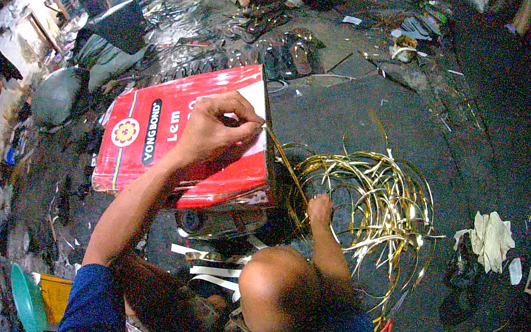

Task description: The person wraps a red rectangular box with white tape, repeatedly folding and securing the tape around the box. The person handles the box and tape by hand, adjusting the tape and smoothing it onto the box surface.

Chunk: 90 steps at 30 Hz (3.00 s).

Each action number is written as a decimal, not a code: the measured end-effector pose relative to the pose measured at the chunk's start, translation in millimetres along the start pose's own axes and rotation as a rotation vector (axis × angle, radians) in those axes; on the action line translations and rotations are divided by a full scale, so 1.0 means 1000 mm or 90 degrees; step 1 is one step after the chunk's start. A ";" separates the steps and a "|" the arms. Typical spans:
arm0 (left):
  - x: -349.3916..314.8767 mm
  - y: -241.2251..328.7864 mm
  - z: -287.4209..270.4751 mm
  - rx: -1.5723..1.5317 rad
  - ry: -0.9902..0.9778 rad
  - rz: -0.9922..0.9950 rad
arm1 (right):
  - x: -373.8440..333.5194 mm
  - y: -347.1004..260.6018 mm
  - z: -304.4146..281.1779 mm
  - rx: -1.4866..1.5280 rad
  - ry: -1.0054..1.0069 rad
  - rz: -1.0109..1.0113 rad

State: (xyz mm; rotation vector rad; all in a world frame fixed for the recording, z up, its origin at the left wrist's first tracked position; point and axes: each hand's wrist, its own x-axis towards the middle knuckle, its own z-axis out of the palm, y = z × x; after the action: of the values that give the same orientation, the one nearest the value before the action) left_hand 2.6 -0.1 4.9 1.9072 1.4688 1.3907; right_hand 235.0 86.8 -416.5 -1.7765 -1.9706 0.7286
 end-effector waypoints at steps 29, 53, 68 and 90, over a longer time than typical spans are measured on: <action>-0.008 -0.012 -0.016 0.215 -0.056 0.339 | 0.016 0.108 0.027 -0.501 -0.027 -0.305; -0.025 -0.025 -0.012 0.280 -0.092 0.382 | -0.095 0.045 -0.137 -0.086 -0.197 -0.247; -0.156 0.081 0.026 0.172 -0.116 0.052 | -0.101 -0.237 -0.264 0.165 -0.815 -0.370; -0.166 0.056 -0.261 0.589 0.128 -0.318 | -0.070 -0.354 -0.356 0.252 -0.457 -0.393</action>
State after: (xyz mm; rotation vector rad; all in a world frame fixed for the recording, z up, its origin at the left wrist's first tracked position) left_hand -185.7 -238.3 85.8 1.6145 2.7803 0.7126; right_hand 178.2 37.9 84.5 -0.6370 -2.3794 1.5145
